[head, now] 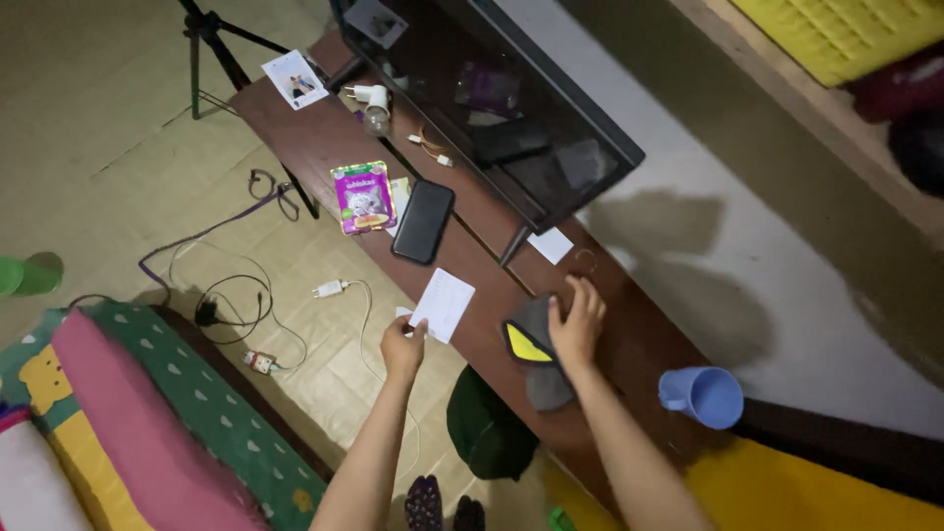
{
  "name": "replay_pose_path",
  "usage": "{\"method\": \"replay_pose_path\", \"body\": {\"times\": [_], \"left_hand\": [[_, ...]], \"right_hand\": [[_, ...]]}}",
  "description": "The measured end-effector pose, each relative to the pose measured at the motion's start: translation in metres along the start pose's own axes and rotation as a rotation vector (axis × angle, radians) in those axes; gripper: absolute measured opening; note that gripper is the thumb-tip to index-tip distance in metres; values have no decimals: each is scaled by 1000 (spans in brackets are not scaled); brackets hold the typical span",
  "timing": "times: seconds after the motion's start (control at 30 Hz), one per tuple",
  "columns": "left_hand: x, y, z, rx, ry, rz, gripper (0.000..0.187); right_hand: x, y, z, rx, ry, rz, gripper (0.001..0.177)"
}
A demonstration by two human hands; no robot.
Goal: Dusting and wiping various surfaces including a TV, a wooden stand, and a wall shelf using a cloth.
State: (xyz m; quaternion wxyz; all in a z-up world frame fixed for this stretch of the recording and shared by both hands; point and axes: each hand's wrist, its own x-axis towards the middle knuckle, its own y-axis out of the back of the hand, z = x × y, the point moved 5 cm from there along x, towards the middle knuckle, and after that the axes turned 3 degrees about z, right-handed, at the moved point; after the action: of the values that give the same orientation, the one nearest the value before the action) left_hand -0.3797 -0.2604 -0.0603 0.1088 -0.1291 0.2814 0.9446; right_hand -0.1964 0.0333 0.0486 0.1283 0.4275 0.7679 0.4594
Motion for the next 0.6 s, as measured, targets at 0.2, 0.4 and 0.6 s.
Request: {"method": "replay_pose_path", "body": {"times": [0.2,0.4,0.6], "left_hand": [[-9,19,29,-30,-36,-47,30],[-13,31,27,-12,20,-82,29],[-14,33,19,-91,-37,-83,22]], "right_hand": [[105,-81,53,-144,196,-81,69],[118,-109,63,-258,-61,-338,47],[110,-107,96,-293,170,65,58]]}}
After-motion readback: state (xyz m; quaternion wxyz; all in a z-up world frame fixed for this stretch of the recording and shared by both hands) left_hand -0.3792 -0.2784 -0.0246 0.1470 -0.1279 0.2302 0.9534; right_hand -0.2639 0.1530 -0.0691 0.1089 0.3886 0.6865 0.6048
